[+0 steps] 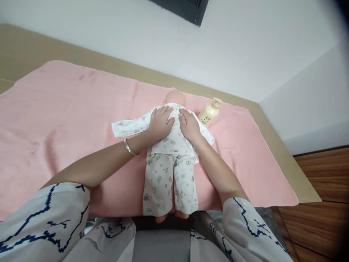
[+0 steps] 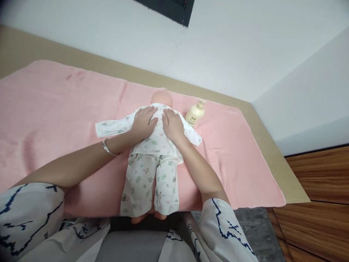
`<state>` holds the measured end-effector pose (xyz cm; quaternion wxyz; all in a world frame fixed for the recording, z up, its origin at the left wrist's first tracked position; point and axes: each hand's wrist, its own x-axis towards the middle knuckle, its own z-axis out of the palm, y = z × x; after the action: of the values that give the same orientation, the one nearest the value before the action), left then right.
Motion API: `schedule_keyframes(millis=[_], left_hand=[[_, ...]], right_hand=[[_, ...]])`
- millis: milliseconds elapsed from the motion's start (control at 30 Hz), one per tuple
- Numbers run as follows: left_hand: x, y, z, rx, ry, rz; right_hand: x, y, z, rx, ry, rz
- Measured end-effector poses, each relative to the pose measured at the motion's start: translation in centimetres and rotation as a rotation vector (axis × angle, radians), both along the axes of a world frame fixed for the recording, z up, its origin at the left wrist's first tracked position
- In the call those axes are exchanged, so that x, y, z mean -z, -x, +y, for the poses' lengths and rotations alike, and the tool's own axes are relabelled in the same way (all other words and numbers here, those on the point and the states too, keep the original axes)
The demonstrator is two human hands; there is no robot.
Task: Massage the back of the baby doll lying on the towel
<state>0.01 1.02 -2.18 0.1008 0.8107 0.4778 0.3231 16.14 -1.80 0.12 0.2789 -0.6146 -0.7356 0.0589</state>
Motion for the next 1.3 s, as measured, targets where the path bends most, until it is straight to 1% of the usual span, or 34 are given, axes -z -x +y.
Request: schedule_keyframes(millis=[133, 200, 267, 400, 467, 533, 600, 667, 733, 800, 900, 967, 1033, 1100, 1167, 1233, 1300], left_hand=[[0.1, 0.1, 0.1, 0.009, -0.02, -0.023], [-0.1, 0.1, -0.1, 0.001, -0.031, -0.006], [-0.4, 0.0, -0.9, 0.008, -0.058, 0.044], [-1.1, -0.5, -3.1, 0.125, -0.139, 0.142], [-1.3, -0.6, -3.4, 0.152, -0.112, 0.158], [-1.3, -0.3, -2.6, 0.121, -0.04, 0.153], [-1.3, 0.1, -1.1, 0.065, 0.03, 0.123], [-1.4, 0.6, 0.3, 0.029, 0.075, 0.101], [-1.7, 0.8, 0.9, 0.034, 0.095, 0.121], [-2.3, 0.6, 0.4, 0.051, 0.09, 0.16], [-3.1, 0.1, -2.0, 0.072, 0.056, 0.197], [-3.3, -0.1, -3.4, 0.085, 0.038, 0.203], [-3.2, -0.1, -3.9, 0.088, 0.032, 0.18], [-2.9, 0.2, -3.3, 0.09, 0.032, 0.148], [-2.6, 0.7, -1.9, 0.085, 0.037, 0.122], [-2.3, 1.1, -0.4, 0.075, 0.061, 0.114], [-2.2, 1.3, 0.4, 0.081, 0.066, 0.131]], right_hand=[[0.0, -1.0, 0.4, -0.101, -0.027, -0.057], [0.3, -1.4, 0.4, -0.12, -0.046, -0.049], [0.6, -1.7, 0.4, -0.119, -0.059, -0.044], [0.7, -1.7, 0.1, -0.112, -0.024, -0.055], [0.3, -1.3, -0.4, -0.072, 0.01, -0.063], [-0.1, -0.7, -1.2, -0.012, 0.046, -0.081], [-0.7, 0.1, -2.2, 0.022, 0.069, -0.101], [-1.1, 0.7, -3.2, 0.009, 0.073, -0.111], [-1.5, 1.0, -3.9, -0.019, 0.074, -0.104], [-1.8, 0.8, -4.0, -0.034, 0.09, -0.082], [-1.9, -0.1, -3.0, -0.073, 0.102, -0.025], [-1.7, -0.8, -1.9, -0.112, 0.084, 0.002], [-1.2, -1.2, -1.2, -0.121, 0.069, -0.002], [-0.8, -1.0, -1.3, -0.093, 0.069, -0.028], [-0.8, -0.4, -2.2, -0.063, 0.075, -0.047], [-1.1, 0.4, -3.7, -0.057, 0.085, -0.052], [-1.7, 0.9, -4.8, -0.068, 0.1, -0.044]])
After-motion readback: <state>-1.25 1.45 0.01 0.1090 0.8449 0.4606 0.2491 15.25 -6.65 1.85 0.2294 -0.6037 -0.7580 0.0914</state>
